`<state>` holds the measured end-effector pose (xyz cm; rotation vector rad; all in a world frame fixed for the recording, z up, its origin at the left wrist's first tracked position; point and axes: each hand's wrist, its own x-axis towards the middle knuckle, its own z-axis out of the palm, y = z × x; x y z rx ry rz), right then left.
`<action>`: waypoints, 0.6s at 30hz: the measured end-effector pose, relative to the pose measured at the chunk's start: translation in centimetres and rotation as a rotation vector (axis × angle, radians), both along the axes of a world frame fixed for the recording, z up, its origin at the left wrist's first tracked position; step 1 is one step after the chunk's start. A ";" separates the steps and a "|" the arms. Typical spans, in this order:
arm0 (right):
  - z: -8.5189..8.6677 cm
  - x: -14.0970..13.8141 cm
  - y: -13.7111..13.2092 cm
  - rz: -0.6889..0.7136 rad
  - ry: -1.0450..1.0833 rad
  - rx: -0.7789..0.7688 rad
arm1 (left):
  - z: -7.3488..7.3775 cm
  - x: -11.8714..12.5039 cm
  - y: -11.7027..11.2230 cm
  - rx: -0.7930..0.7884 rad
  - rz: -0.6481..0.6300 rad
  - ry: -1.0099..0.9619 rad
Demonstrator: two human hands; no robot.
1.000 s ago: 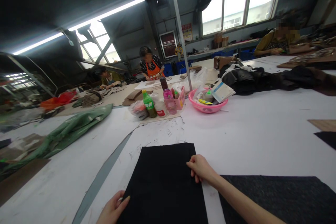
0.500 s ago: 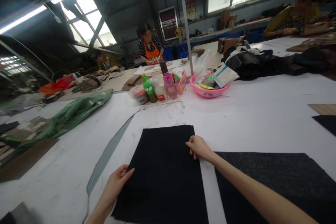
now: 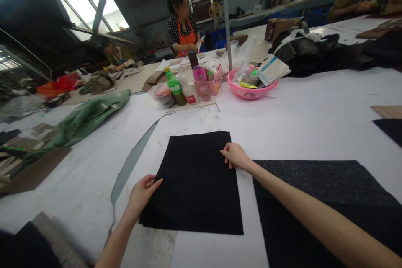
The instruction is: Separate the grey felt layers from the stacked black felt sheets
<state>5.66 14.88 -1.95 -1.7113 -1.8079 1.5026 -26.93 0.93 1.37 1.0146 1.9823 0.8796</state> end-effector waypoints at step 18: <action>-0.1 0.0 -0.2 0.000 -0.017 0.039 | -1.2 -1.4 0.4 -0.014 -0.107 0.466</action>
